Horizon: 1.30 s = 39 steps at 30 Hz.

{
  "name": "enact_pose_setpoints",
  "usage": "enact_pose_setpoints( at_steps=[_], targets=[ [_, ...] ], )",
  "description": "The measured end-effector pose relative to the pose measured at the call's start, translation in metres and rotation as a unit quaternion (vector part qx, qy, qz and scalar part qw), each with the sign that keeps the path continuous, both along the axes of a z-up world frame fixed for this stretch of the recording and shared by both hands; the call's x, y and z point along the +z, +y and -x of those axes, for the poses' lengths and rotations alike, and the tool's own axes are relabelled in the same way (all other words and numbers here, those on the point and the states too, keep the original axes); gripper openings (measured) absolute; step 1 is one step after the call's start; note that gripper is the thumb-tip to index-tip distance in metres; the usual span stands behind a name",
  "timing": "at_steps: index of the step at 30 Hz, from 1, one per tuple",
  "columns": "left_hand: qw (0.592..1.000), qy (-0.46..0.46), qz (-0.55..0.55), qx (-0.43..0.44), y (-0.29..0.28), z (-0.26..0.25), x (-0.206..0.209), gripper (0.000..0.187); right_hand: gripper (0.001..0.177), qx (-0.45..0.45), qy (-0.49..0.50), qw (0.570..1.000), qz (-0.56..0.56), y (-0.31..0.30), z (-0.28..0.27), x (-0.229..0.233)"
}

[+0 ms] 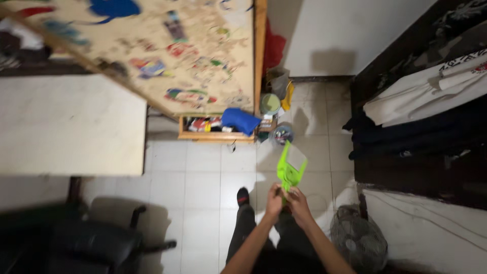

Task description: The person sweeps a white table with a small brush and dustpan, then sprays the surface with a cleaning solution and wipes it with a blue cloth. Finally, the person places a closed laptop on the cleaned table.

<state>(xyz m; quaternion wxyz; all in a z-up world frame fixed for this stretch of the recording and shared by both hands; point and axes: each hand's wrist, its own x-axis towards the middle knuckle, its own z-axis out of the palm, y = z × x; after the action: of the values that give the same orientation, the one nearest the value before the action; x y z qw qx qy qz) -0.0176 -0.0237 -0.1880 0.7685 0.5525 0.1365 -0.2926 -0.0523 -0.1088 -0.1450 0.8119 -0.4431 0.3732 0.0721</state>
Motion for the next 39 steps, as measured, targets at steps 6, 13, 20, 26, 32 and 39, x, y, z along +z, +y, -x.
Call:
enact_pose_setpoints(
  at_steps=[6,13,20,26,32,39],
  targets=[
    [0.991,0.05,-0.027,-0.121,-0.047,-0.029,-0.12,0.025,0.035,-0.018,0.005,0.995,0.102,-0.061,-0.011,-0.152],
    [0.972,0.082,-0.157,-0.153,-0.035,-0.071,-0.291,0.042,0.031,-0.001,0.136,0.966,0.222,-0.136,-0.075,-0.402],
    [0.983,0.023,-0.133,-0.123,-0.03,-0.119,-0.43,0.046,0.029,-0.011,0.15,0.965,0.214,-0.162,-0.16,-0.551],
    [0.988,-0.051,-0.096,-0.106,-0.057,-0.194,-0.505,0.048,0.029,-0.044,0.087,0.956,0.275,-0.173,-0.225,-0.63],
    [0.987,-0.02,-0.126,-0.102,-0.07,-0.218,-0.533,0.048,0.029,0.006,0.153,0.907,0.393,-0.166,-0.225,-0.674],
    [0.988,-0.038,-0.121,-0.084,-0.061,-0.196,-0.504,0.052,0.04,-0.03,0.034,0.877,0.478,-0.154,-0.206,-0.647]
  ],
)
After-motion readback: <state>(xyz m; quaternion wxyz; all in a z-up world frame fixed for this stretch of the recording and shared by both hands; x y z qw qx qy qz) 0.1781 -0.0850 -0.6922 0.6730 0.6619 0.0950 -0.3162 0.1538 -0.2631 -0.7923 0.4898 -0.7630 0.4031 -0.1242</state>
